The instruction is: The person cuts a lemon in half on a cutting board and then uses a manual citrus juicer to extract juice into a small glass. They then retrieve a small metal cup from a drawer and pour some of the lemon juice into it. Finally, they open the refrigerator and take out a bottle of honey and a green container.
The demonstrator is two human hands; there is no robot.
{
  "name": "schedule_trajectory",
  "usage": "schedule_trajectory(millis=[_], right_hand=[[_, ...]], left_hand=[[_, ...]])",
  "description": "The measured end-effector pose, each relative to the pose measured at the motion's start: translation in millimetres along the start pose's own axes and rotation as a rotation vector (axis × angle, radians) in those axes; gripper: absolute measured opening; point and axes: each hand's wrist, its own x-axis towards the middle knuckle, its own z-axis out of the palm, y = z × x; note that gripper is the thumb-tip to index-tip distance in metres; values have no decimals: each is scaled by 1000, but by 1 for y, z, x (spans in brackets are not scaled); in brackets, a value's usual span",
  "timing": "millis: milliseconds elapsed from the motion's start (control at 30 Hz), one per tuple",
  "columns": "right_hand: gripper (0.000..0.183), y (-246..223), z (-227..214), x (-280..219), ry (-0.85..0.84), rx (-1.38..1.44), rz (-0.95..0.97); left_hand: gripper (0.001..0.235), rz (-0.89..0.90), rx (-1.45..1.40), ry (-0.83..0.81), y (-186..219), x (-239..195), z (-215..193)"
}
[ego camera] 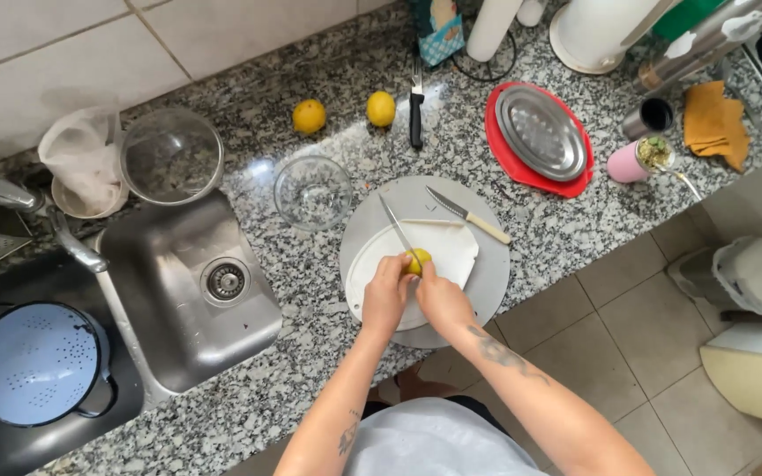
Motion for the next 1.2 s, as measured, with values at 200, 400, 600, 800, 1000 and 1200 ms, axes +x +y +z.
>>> schedule_trajectory(millis=[200,400,600,800,1000,1200], right_hand=[[12,13,18,-43,-204,162,157],[24,-16,13,-7,45,-28,47],[24,-14,0,-51,-16,17,60],[20,7,-7,-37,73,85,71],[30,68,-48,-34,190,181,204],[35,95,-73,19,290,164,-165]], left_hand=[[22,-31,-175,-66,10,6,-17],[26,-39,3,-13,3,-3,-11],[27,-52,-25,-65,9,-4,-27],[41,-105,-103,-67,7,-16,-51],[52,-177,-47,-103,25,-32,-69],[49,-227,25,311,12,-83,-96]])
